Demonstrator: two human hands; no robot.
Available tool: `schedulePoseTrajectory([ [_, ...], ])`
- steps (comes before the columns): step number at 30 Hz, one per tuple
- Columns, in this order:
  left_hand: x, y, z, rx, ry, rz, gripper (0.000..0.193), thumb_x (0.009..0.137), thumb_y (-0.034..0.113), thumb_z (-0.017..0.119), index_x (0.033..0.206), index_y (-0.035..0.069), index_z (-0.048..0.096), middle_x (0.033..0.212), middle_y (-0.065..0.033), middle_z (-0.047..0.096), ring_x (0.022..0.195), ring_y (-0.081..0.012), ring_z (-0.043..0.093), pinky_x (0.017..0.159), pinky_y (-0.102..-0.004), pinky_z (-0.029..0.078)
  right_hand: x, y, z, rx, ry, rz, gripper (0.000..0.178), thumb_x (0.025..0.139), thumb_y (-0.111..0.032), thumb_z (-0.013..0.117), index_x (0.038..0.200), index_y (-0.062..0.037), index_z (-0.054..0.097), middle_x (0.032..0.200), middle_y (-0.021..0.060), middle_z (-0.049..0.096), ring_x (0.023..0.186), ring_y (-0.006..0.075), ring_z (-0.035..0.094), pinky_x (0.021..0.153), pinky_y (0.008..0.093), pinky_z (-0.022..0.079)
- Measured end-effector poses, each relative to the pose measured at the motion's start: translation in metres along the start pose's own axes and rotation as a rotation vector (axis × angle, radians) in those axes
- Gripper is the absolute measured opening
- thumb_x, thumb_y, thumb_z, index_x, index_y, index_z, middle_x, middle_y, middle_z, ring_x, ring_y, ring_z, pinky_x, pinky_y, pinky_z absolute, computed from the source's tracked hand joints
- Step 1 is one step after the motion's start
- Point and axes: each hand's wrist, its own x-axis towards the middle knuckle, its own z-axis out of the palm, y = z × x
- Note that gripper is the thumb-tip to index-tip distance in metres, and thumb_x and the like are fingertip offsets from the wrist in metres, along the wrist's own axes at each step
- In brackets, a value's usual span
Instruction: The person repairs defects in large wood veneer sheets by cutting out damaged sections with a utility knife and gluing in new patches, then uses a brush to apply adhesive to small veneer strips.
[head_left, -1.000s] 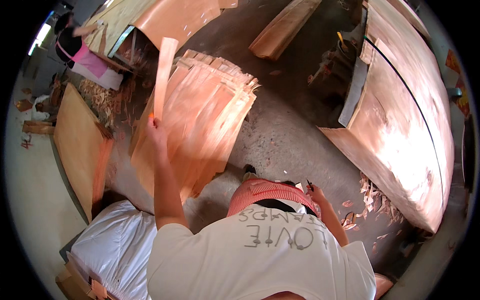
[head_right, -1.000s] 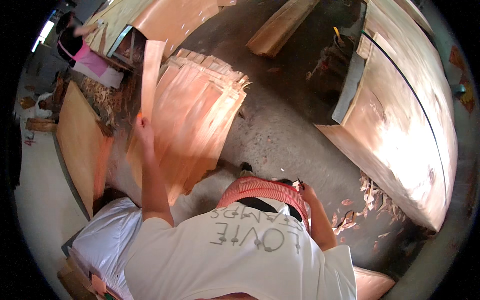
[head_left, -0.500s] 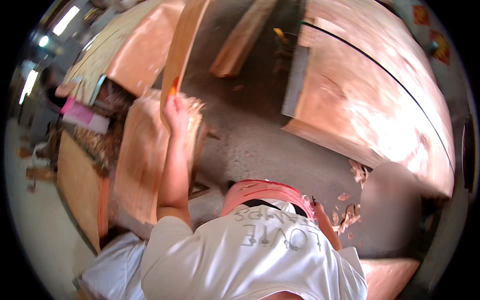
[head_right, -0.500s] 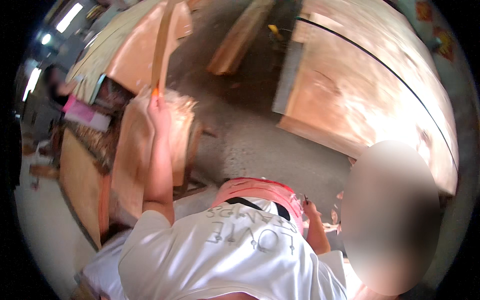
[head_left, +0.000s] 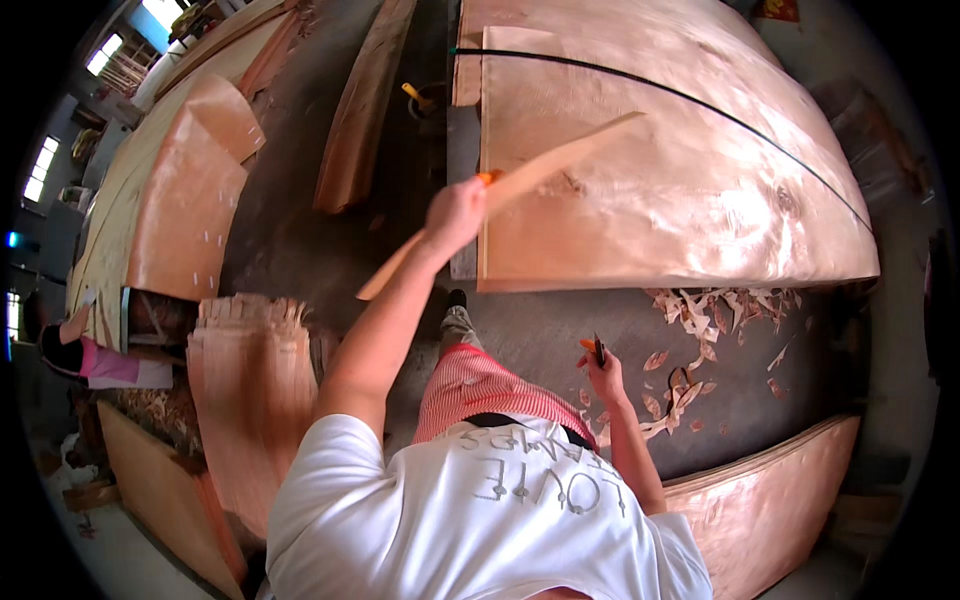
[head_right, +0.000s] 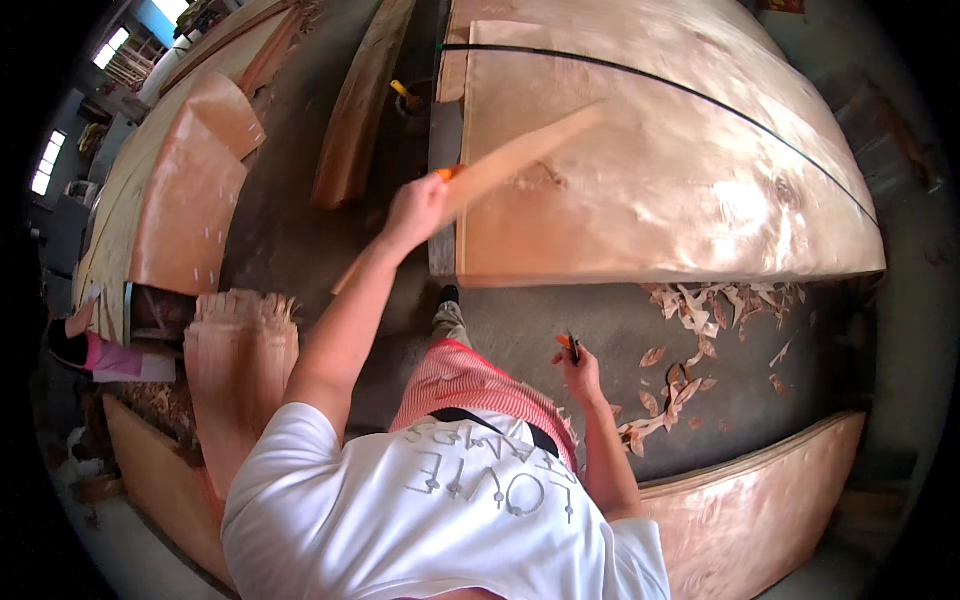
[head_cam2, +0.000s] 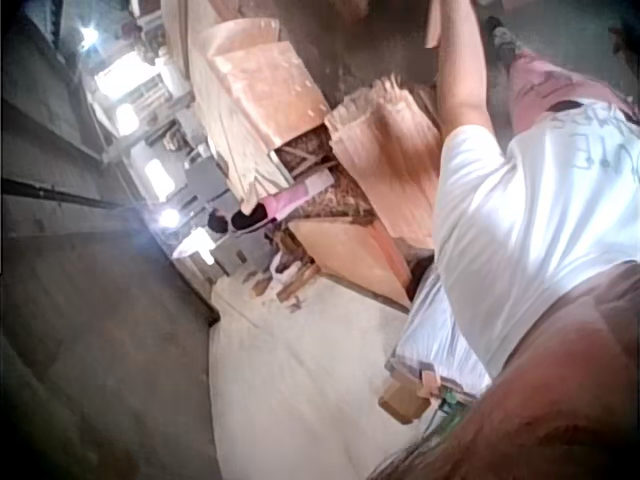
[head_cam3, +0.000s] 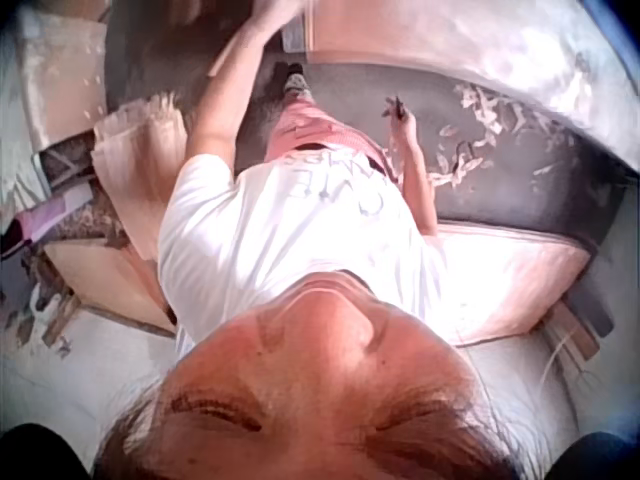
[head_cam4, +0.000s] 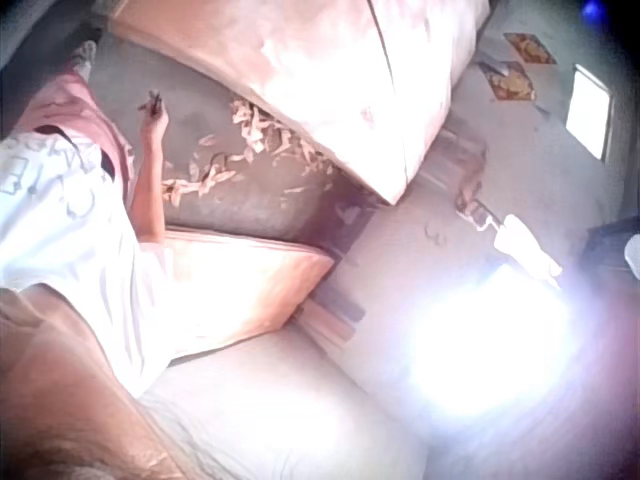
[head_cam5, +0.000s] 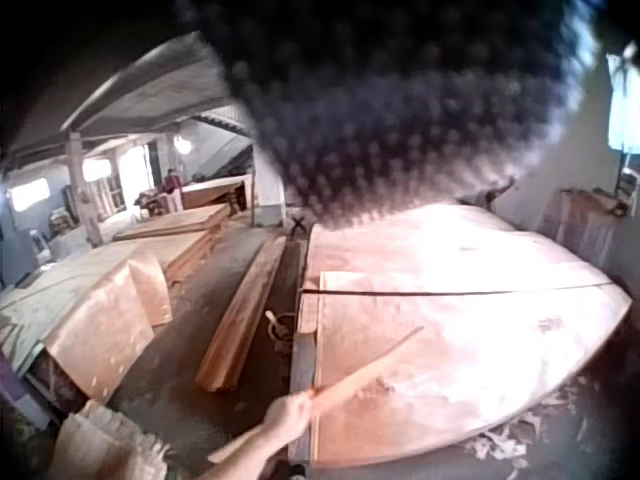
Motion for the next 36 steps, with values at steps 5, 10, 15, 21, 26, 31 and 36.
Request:
schedulePoseTrajectory([
  [5, 0.089, -0.044, 0.102, -0.841, -0.239, -0.319, 0.006, 0.082, 0.010, 0.055, 0.078, 0.006, 0.055, 0.066, 0.0052, 0.049, 0.061, -0.0060, 0.044, 0.056, -0.0218, 0.038, 0.064, -0.171, 0.012, 0.425, -0.006, -0.077, 0.027, 0.090, -0.009, 0.044, 0.114, -0.0064, 0.056, 0.077, -0.0012, 0.058, 0.050, 0.0004, 0.033, 0.045, 0.0160, 0.026],
  [10, 0.128, -0.088, 0.194, -1.134, 0.052, -0.615, 0.008, 0.082, 0.005, 0.050, 0.075, 0.007, 0.054, 0.069, 0.0023, 0.053, 0.065, -0.0071, 0.050, 0.057, -0.0225, 0.042, 0.204, -0.246, 0.035, 0.125, 0.148, -0.251, 0.029, 0.093, -0.010, 0.042, 0.120, -0.0030, 0.050, 0.089, 0.0034, 0.057, 0.056, 0.0049, 0.039, 0.050, 0.0175, 0.032],
  [15, 0.132, -0.133, 0.200, -0.844, -0.263, -0.772, 0.022, 0.086, 0.013, 0.053, 0.102, -0.002, 0.051, 0.095, -0.0087, 0.058, 0.086, -0.0164, 0.058, 0.075, -0.0282, 0.047, 0.354, -0.183, 0.071, -0.585, 0.442, -0.320, 0.042, 0.082, -0.004, 0.052, 0.124, -0.0080, 0.048, 0.128, 0.0149, 0.038, 0.102, 0.0246, 0.050, 0.083, 0.0300, 0.044],
  [21, 0.204, -0.319, 0.085, -0.251, -0.130, -0.535, 0.032, 0.083, 0.013, 0.056, 0.113, 0.002, 0.048, 0.085, -0.0075, 0.058, 0.069, -0.0135, 0.054, 0.063, -0.0283, 0.045, 0.407, -0.151, 0.109, -0.990, 0.462, -0.317, 0.052, 0.073, -0.005, 0.049, 0.124, -0.0128, 0.049, 0.134, 0.0118, 0.040, 0.121, 0.0332, 0.039, 0.098, 0.0417, 0.032],
  [26, 0.326, -0.477, 0.040, 0.364, 0.031, -0.217, 0.051, 0.083, 0.015, 0.056, 0.128, 0.007, 0.036, 0.132, -0.0187, 0.035, 0.122, -0.0362, 0.035, 0.098, -0.0394, 0.034, 0.415, -0.154, 0.116, -0.956, 0.416, -0.351, 0.057, 0.067, 0.003, 0.041, 0.123, -0.0073, 0.049, 0.133, 0.0134, 0.042, 0.122, 0.0348, 0.037, 0.101, 0.0429, 0.030],
  [31, 0.387, -0.557, 0.055, 0.500, -0.392, -0.279, 0.060, 0.076, 0.026, 0.064, 0.128, 0.010, 0.039, 0.135, -0.0163, 0.034, 0.122, -0.0306, 0.038, 0.096, -0.0353, 0.039, 0.421, -0.159, 0.118, -0.947, 0.403, -0.360, 0.059, 0.065, 0.002, 0.038, 0.123, -0.0061, 0.048, 0.133, 0.0142, 0.041, 0.122, 0.0370, 0.037, 0.100, 0.0454, 0.030],
  [36, 0.423, -0.549, 0.034, 0.511, -0.904, -0.396, 0.044, 0.069, 0.037, 0.071, 0.092, 0.003, 0.057, 0.091, -0.0148, 0.061, 0.086, -0.0308, 0.058, 0.072, -0.0383, 0.046, 0.420, -0.162, 0.117, -0.962, 0.383, -0.354, 0.060, 0.066, -0.005, 0.035, 0.125, -0.0037, 0.046, 0.132, 0.0162, 0.041, 0.122, 0.0391, 0.036, 0.101, 0.0458, 0.028],
])
